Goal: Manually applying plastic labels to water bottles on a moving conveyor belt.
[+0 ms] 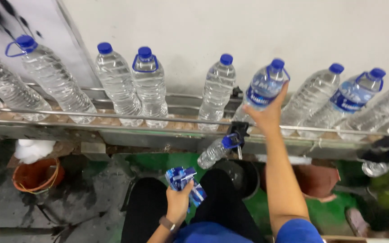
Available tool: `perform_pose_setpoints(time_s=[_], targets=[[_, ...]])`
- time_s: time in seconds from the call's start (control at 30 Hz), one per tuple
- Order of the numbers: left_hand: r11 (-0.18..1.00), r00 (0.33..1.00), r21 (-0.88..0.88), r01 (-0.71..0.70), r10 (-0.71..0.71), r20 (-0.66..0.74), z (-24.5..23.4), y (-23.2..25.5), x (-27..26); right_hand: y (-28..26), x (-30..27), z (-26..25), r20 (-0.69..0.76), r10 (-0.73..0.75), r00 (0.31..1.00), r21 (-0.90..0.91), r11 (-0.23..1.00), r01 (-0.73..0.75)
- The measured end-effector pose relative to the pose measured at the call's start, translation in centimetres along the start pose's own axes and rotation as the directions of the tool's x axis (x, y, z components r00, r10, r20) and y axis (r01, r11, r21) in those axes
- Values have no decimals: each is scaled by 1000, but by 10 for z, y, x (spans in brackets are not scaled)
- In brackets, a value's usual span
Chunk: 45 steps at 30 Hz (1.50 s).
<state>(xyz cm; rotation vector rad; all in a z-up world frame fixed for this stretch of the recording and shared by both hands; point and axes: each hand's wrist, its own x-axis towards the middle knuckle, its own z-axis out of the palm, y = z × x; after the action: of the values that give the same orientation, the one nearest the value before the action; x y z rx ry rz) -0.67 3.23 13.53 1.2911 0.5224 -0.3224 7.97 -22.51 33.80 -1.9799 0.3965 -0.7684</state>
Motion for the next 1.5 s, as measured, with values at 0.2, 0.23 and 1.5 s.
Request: perform_pose_setpoints(time_s=[0.2,0.23,1.5], targets=[[940,999,-340,-25,14,-35,-5,-13,19,80,-153,82,459,-199,866,103,980,171],[900,999,-434,-46,40,-23,-8,-19,24,90,-178,93,846,-156,510,129,988,89],[986,984,-47,162,-157,84,-32,-11,23,22,17,69,148,-203,968,294,943,153]])
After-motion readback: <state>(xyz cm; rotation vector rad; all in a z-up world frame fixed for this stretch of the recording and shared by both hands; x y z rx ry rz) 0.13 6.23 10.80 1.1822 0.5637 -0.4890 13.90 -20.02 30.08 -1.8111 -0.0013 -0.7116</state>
